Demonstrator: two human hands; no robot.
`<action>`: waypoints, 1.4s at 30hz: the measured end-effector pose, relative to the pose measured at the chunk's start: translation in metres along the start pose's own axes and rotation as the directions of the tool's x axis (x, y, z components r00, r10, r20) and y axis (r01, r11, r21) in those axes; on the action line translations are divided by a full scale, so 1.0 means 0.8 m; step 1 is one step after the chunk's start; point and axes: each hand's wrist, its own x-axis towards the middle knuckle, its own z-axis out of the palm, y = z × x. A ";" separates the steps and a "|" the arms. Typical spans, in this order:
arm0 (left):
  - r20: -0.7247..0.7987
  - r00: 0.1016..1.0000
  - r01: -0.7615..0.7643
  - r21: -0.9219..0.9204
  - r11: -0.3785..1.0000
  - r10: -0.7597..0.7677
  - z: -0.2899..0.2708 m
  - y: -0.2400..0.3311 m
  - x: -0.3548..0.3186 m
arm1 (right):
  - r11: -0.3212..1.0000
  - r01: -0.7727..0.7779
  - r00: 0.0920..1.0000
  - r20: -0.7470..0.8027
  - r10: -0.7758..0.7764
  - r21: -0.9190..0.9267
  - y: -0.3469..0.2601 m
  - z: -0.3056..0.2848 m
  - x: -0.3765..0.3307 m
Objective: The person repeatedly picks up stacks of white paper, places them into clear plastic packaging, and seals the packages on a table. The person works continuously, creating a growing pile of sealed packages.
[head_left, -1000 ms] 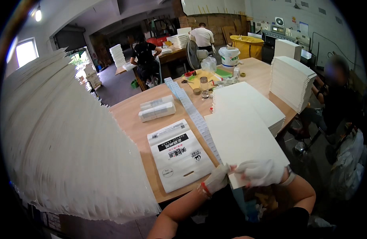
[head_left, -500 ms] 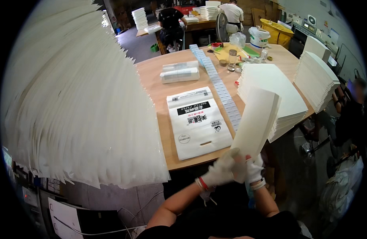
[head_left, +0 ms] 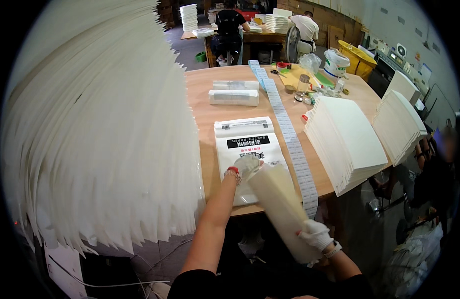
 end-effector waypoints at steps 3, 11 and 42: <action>-0.103 0.994 -0.014 0.221 0.975 0.038 -0.029 0.044 0.005 | 0.984 -0.172 0.937 0.301 0.176 -0.039 -0.024 0.003 0.039; -0.190 0.883 -0.327 0.409 0.852 0.430 0.012 0.098 -0.010 | 0.981 -0.118 0.987 0.090 0.133 -0.153 -0.072 -0.016 0.151; -0.359 0.902 -0.113 -0.732 0.672 -0.240 0.255 -0.119 -0.151 | 0.788 0.340 0.922 0.019 -0.386 -0.513 0.006 0.136 0.154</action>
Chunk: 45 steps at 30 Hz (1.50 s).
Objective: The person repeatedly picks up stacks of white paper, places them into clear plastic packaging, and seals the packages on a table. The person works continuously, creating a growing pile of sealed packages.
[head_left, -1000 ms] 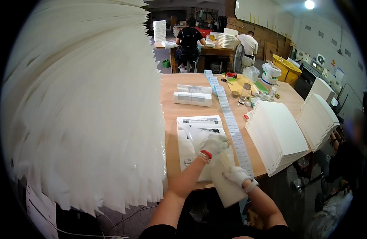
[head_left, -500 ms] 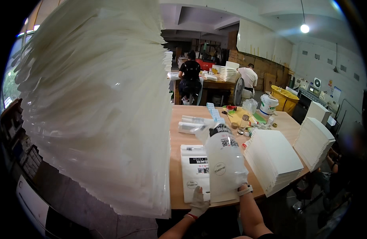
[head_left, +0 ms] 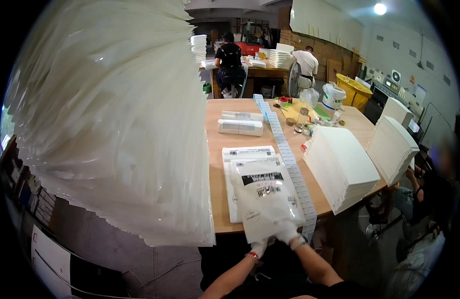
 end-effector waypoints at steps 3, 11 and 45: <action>0.010 0.981 0.192 -0.072 0.979 -0.192 -0.039 -0.071 0.044 | 0.976 0.216 0.831 -0.525 -0.183 0.002 -0.001 0.033 -0.009; -0.192 0.929 -0.069 0.749 0.659 0.316 -0.056 -0.063 0.001 | 0.995 0.020 0.987 -0.159 -0.005 0.098 0.017 0.039 0.029; 0.274 0.829 0.418 0.275 0.866 -0.487 0.163 0.082 0.043 | 0.354 -0.301 0.806 0.038 0.590 0.885 0.175 -0.047 -0.145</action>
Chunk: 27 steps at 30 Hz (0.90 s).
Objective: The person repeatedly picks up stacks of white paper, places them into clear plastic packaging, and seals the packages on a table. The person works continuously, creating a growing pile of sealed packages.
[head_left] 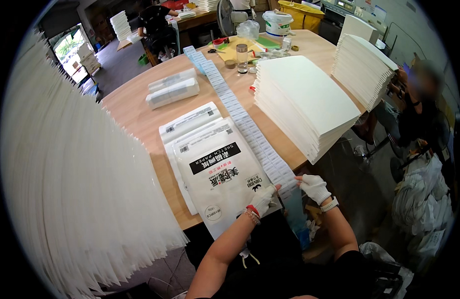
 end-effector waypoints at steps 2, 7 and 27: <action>0.004 0.999 -0.048 0.037 0.998 0.048 0.003 0.001 0.003 | 0.994 0.066 0.997 -0.024 -0.068 -0.083 -0.006 -0.003 -0.003; -0.119 0.989 -0.082 0.025 0.996 0.085 -0.017 -0.052 0.055 | 0.721 0.544 0.720 -0.201 -0.664 -0.430 -0.080 0.014 -0.016; -0.578 0.811 -0.111 -0.006 0.994 0.087 -0.284 -0.248 -0.236 | 0.980 0.077 0.983 0.180 -0.044 -0.181 -0.192 0.403 0.345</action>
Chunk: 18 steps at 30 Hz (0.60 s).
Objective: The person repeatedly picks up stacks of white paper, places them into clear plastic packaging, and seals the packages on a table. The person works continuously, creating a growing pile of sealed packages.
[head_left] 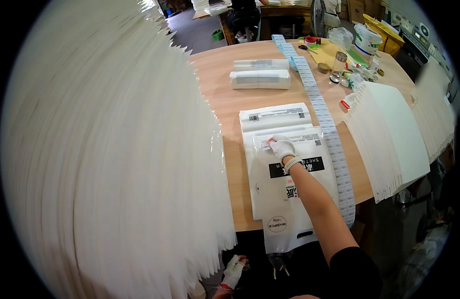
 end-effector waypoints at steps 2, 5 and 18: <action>0.007 1.000 0.013 -0.028 1.000 -0.012 0.007 0.017 0.002 | 0.999 0.011 1.000 -0.001 -0.011 -0.041 0.005 0.002 0.006; 0.027 0.997 0.078 -0.074 0.994 -0.076 0.029 0.053 0.008 | 0.997 0.011 1.000 -0.004 -0.011 -0.077 0.004 0.003 0.011; 0.055 0.997 -0.041 -0.119 0.992 0.048 0.048 0.053 0.027 | 0.986 0.027 0.999 0.031 -0.022 -0.166 -0.011 0.001 0.002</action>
